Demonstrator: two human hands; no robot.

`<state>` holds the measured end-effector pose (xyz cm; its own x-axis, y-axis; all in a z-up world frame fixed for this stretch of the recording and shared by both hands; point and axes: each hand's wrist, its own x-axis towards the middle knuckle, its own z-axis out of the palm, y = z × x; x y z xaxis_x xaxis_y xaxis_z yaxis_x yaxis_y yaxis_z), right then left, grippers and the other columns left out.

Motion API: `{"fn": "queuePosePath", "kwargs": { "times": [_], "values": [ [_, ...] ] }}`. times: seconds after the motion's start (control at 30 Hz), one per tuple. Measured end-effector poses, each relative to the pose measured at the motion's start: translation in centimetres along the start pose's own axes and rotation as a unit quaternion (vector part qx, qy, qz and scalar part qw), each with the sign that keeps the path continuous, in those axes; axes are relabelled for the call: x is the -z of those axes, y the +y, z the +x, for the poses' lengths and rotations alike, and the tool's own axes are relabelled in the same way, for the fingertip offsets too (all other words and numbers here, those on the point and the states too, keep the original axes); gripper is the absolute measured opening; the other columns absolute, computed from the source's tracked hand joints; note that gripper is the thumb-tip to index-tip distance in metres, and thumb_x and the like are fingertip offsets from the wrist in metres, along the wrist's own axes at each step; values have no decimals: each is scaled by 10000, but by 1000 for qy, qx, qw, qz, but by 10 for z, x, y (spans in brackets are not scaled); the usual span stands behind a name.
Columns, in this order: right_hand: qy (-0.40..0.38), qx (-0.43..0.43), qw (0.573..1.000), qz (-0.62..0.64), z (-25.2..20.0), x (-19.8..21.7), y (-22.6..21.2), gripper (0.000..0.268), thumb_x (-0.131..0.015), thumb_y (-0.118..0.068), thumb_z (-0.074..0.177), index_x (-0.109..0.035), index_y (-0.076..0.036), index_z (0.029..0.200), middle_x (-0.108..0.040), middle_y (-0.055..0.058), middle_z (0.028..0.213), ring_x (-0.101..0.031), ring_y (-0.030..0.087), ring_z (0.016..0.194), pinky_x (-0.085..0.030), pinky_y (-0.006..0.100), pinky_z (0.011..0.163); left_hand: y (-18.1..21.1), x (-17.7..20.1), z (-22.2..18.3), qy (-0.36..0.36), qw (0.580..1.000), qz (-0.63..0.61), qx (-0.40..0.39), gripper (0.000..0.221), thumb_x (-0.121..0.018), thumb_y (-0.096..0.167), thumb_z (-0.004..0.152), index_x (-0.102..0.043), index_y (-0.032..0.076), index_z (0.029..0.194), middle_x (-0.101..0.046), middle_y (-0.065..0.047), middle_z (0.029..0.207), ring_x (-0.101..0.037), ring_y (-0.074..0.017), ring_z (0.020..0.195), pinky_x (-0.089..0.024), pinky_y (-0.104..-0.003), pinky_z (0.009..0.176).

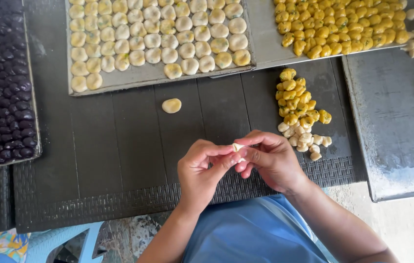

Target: Filling and folding small dough pieces with pineapple jam and arranging them on baking trays.

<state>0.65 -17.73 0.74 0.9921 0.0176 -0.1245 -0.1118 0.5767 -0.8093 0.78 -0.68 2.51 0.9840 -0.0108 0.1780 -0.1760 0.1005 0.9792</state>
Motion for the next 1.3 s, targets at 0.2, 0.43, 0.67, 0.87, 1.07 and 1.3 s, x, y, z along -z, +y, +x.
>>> {"fn": "queuePosePath", "kwargs": {
  "times": [0.2,0.43,0.67,0.87,1.07,1.3],
  "values": [
    [47,-29,988,-145,-3,12,22,217,-687,-54,980,-718,148,1053,-684,262,649,-634,240,373,-507,316,276,-3,-1,-1,-4,994,78,-71,311,-908,25,814,-823,75,1109,-770,-220,1167,-811,-252,904,-679,-323,714],
    [-89,216,795,-561,-4,19,14,260,-813,-127,909,-811,-43,1155,-752,103,930,-767,306,812,-649,409,675,-28,23,0,-49,970,209,-112,160,-905,172,827,-853,167,979,-843,-12,1027,-757,-233,985,-594,-313,872],
    [-60,389,691,-606,-5,16,22,402,-752,35,925,-735,37,1326,-759,113,941,-735,292,789,-646,401,687,-60,11,-6,-10,912,354,-208,166,-836,164,908,-818,212,1066,-797,56,957,-671,-175,845,-523,-322,768],
    [-121,193,746,-626,36,15,-10,168,-852,-110,824,-810,-98,987,-782,18,782,-738,272,726,-595,387,679,-54,10,-3,-51,923,329,-195,301,-751,137,963,-718,140,1262,-793,-12,945,-699,-220,840,-535,-360,827],
    [-250,-188,619,-720,86,-24,-36,542,-886,-406,819,-611,-152,1211,-750,72,979,-746,371,995,-574,517,871,-64,23,-20,-37,943,293,-153,525,-824,213,924,-591,75,1374,-700,-49,1133,-735,-208,917,-524,-394,902],
    [-371,-215,500,-753,103,-47,-47,672,-824,-428,866,-532,-83,1362,-690,188,1219,-718,502,1114,-579,631,960,-62,23,-23,-12,909,369,-194,307,-664,110,1027,-659,137,1332,-752,36,1069,-688,-168,958,-477,-350,910]
  ]
}}
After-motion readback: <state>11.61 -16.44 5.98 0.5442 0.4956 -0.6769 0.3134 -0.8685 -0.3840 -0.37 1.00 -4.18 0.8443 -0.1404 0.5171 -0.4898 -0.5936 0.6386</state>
